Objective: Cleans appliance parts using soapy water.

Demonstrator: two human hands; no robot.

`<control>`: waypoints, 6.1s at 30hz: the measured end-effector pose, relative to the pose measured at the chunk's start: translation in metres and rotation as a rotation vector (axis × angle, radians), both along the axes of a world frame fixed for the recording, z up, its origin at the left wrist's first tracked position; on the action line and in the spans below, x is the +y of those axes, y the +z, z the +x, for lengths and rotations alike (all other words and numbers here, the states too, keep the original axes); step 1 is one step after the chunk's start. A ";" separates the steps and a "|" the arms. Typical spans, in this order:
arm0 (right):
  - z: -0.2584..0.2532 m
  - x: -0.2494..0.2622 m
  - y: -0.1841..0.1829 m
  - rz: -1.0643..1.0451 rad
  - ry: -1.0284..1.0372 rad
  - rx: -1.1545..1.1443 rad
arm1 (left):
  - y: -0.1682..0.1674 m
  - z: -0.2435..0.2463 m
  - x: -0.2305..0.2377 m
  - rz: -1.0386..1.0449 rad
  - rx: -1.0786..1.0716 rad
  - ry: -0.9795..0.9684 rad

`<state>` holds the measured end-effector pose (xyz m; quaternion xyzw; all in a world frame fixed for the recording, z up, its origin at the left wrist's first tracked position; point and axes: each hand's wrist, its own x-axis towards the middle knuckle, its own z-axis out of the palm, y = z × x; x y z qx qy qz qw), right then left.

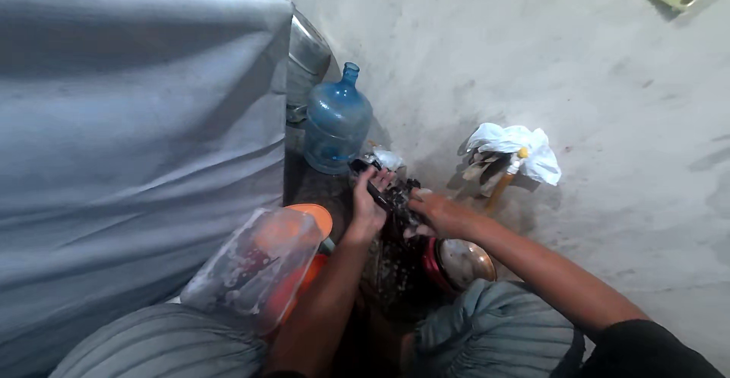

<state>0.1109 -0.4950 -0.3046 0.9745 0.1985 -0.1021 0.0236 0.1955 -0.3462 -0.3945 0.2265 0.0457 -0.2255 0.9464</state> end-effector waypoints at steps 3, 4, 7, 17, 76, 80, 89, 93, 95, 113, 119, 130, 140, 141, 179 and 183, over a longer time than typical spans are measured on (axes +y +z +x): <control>-0.001 0.011 -0.010 0.039 0.020 0.060 | -0.010 -0.009 -0.009 0.077 0.071 -0.039; 0.000 0.013 -0.012 0.067 0.035 0.052 | -0.014 -0.012 -0.010 0.086 0.076 -0.071; 0.010 0.020 -0.010 0.102 0.030 0.025 | -0.024 -0.021 -0.022 0.218 0.004 -0.188; 0.022 0.022 0.011 0.324 -0.351 -0.508 | -0.020 -0.055 -0.046 0.499 -0.443 -0.139; 0.022 -0.007 -0.027 0.216 -0.342 -0.087 | -0.001 -0.017 -0.023 0.319 0.076 0.291; 0.025 -0.017 -0.032 0.171 -0.214 -0.104 | -0.003 -0.016 -0.019 0.343 0.053 0.300; 0.034 -0.014 -0.018 -0.147 -0.471 -0.380 | 0.008 -0.026 -0.022 0.295 -0.027 0.346; 0.025 -0.004 -0.020 0.145 -0.557 -0.121 | 0.001 -0.028 -0.025 0.316 -0.041 0.383; 0.021 0.002 -0.020 0.274 -0.546 -0.050 | -0.001 -0.029 -0.027 0.296 -0.030 0.391; 0.032 0.007 -0.019 0.501 -0.642 -0.053 | -0.004 -0.036 -0.041 0.318 -0.196 0.501; 0.034 0.008 -0.014 0.602 -0.658 0.061 | -0.004 -0.037 -0.041 0.309 -0.193 0.501; 0.038 -0.019 -0.017 0.000 -0.736 -0.264 | 0.011 -0.050 -0.040 0.381 -0.153 0.459; 0.017 -0.008 -0.011 0.167 -0.420 -0.022 | 0.000 -0.044 -0.030 0.506 -0.158 0.407; 0.016 -0.007 -0.006 0.217 -0.418 0.013 | 0.002 -0.042 -0.028 0.514 -0.158 0.399; 0.032 -0.029 0.015 0.342 -0.495 -0.817 | 0.009 -0.071 -0.034 0.574 -0.349 0.293; 0.035 -0.029 0.030 0.392 -0.692 -0.854 | 0.010 -0.076 -0.039 0.551 -0.354 0.277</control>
